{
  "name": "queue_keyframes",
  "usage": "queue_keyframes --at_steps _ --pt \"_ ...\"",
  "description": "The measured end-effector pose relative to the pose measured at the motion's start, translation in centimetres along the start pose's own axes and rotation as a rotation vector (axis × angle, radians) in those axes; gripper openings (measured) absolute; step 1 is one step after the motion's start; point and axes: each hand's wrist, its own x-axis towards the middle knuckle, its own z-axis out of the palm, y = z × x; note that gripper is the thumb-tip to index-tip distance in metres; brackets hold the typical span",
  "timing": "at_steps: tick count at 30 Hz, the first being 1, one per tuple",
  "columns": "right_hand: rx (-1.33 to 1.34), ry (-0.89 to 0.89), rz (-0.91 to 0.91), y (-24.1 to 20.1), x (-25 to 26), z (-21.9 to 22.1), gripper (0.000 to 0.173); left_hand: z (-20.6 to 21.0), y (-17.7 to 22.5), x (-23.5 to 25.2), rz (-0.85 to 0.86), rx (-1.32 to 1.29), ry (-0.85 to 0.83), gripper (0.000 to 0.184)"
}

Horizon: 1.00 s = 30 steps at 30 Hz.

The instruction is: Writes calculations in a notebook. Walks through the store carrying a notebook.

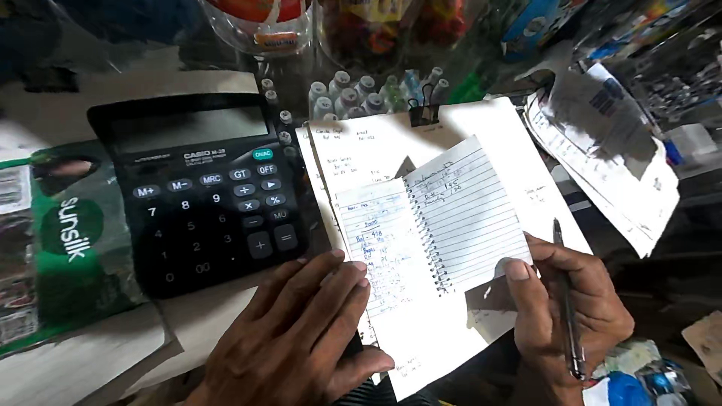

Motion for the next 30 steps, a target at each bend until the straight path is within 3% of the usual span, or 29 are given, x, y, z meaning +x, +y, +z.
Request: queue_keyframes --at_steps 8,24,28,30 --pt "0.038 0.042 -0.020 0.4 0.3 0.0 0.015 0.1 -0.2 -0.1 0.022 -0.001 0.013 0.060" --pt "-0.155 0.000 -0.031 0.6 -0.1 0.0 0.013 -0.2 -0.5 -0.2 0.035 -0.057 -0.011 0.056" --pt "-0.207 -0.015 -0.139 0.0 0.2 -0.3 0.010 -0.3 -0.5 -0.1 0.033 -0.090 -0.014 0.056" --pt "-0.110 -0.127 -0.204 -1.6 0.5 -0.2 0.007 -0.4 -0.5 0.0 0.030 -0.099 -0.019 0.056"
